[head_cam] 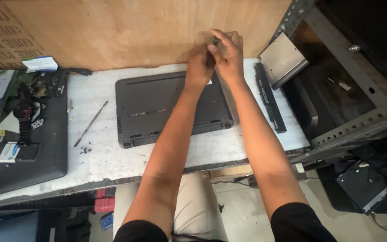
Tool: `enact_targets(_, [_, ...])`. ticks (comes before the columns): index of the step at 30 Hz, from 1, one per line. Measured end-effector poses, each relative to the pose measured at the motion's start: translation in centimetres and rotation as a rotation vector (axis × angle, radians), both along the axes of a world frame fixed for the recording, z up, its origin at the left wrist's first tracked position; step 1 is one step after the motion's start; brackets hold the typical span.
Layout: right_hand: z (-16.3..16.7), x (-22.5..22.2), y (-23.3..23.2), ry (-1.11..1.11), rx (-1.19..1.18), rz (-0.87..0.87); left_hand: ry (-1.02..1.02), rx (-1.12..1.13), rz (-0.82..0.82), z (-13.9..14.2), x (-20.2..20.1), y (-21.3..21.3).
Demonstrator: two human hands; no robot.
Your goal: The person uses a screwdriver to remove screws from the bottom cover of a laptop. They place the removed screws on the table and continue unscrewing until the cover is detached.
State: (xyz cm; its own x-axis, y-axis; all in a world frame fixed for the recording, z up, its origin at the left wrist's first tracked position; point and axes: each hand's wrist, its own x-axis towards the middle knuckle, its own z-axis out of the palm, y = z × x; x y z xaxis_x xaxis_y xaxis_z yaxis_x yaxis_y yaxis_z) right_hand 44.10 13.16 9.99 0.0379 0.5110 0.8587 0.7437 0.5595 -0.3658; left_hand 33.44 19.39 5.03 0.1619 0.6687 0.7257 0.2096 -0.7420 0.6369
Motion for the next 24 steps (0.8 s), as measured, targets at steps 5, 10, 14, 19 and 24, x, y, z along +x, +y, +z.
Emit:
enact_targets(5, [-0.3, 0.5, 0.4, 0.223, -0.127, 0.162, -0.062, -0.008, -0.141, 0.0, -0.1, 0.1])
enact_targets(10, [-0.8, 1.2, 0.7, 0.057, -0.007, 0.15, -0.055, 0.018, -0.055, 0.1, -0.1, 0.1])
enact_targets(14, [-1.2, 1.5, 0.8, 0.092, -0.04, 0.123, -0.094, 0.002, -0.209, -0.2, -0.1, -0.2])
enact_targets(19, [-1.2, 1.7, 0.9, 0.026, 0.016, 0.166, -0.087, -0.027, -0.204, -0.2, -0.2, -0.1])
enact_targets(24, [-1.2, 1.8, 0.8, 0.039, -0.031, -0.002, -0.048, 0.046, -0.155, -0.2, 0.1, -0.3])
